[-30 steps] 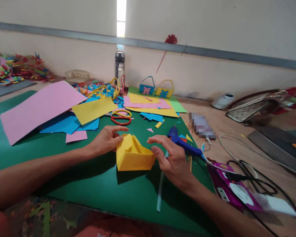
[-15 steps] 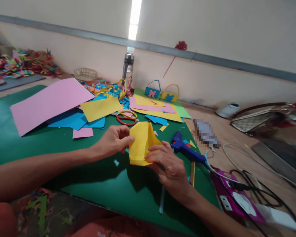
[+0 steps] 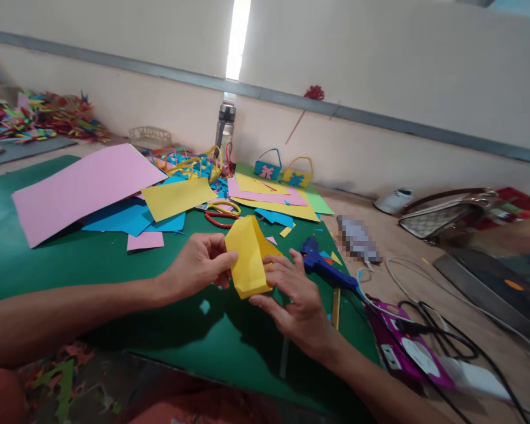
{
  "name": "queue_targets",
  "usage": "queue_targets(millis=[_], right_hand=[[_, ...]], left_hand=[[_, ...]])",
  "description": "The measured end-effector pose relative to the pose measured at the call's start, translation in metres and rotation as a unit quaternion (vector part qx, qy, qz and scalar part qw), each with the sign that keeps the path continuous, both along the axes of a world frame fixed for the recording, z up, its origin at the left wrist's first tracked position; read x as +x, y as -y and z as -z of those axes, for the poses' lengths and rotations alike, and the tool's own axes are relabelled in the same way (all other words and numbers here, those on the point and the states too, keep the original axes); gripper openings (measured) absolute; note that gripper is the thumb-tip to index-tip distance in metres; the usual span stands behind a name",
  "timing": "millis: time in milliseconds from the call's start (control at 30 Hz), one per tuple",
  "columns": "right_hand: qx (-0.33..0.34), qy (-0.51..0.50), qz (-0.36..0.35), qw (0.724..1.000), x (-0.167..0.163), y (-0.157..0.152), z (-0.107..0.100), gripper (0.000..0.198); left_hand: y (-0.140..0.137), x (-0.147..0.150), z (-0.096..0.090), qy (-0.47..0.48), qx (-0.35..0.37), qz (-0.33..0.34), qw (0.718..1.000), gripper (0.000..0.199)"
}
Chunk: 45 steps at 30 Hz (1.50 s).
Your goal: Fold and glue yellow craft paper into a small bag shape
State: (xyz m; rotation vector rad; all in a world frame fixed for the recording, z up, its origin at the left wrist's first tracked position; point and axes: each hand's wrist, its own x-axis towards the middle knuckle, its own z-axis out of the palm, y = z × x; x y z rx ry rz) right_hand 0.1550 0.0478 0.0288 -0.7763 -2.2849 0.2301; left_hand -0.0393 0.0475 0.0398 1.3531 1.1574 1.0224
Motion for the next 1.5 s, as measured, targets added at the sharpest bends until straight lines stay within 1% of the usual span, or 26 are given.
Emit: queue_targets(millis=[67, 133, 233, 367, 567, 767, 867, 900, 967, 1067, 1167, 1367, 1500], right_hand=[[-0.023, -0.012, -0.005, 1.000, 0.000, -0.001, -0.001, 0.006], [-0.039, -0.030, -0.006, 0.999, 0.000, -0.002, -0.002, 0.010], [-0.051, -0.053, -0.008, 0.997, 0.000, -0.001, -0.003, 0.014], [-0.059, -0.071, -0.016, 0.996, -0.001, 0.002, -0.005, 0.012], [-0.078, -0.079, -0.011, 0.994, -0.002, 0.004, -0.005, 0.011], [-0.090, -0.070, -0.019, 0.993, -0.002, 0.005, -0.004, 0.008], [-0.088, -0.048, -0.006, 0.995, -0.003, 0.007, -0.007, 0.004], [-0.084, -0.039, 0.001, 0.996, -0.004, 0.008, -0.008, 0.007], [-0.077, -0.028, 0.016, 0.997, -0.006, 0.010, -0.010, 0.013], [-0.078, -0.015, 0.032, 0.996, -0.007, 0.012, -0.012, 0.007], [-0.091, 0.000, 0.044, 0.995, -0.007, 0.014, -0.012, 0.003], [-0.083, 0.013, 0.051, 0.995, -0.005, 0.014, -0.012, 0.005], [-0.084, 0.005, 0.041, 0.996, -0.005, 0.015, -0.013, 0.002]], left_hand=[[0.000, 0.000, 0.000, 0.002, 0.002, 0.005, 1.000, 0.018], [0.000, 0.001, 0.001, -0.005, 0.008, 0.015, 1.000, 0.021], [0.001, 0.002, 0.005, -0.036, 0.021, 0.041, 0.998, 0.023], [0.003, 0.003, 0.010, -0.059, 0.037, 0.076, 0.995, 0.021], [0.004, 0.004, 0.011, -0.060, 0.055, 0.074, 0.994, 0.020], [0.004, 0.006, 0.009, -0.038, 0.030, 0.103, 0.994, 0.022], [0.006, 0.007, 0.008, -0.030, 0.026, 0.095, 0.995, 0.020], [0.006, 0.007, 0.008, -0.027, 0.029, 0.091, 0.995, 0.020], [0.008, 0.009, 0.009, -0.017, 0.040, 0.085, 0.995, 0.020], [0.010, 0.010, 0.009, -0.014, 0.055, 0.090, 0.994, 0.020], [0.012, 0.011, 0.009, -0.029, 0.063, 0.099, 0.993, 0.021], [0.013, 0.010, 0.013, -0.091, 0.121, 0.091, 0.984, 0.023], [0.013, 0.008, 0.016, -0.150, 0.180, 0.075, 0.969, 0.025]])
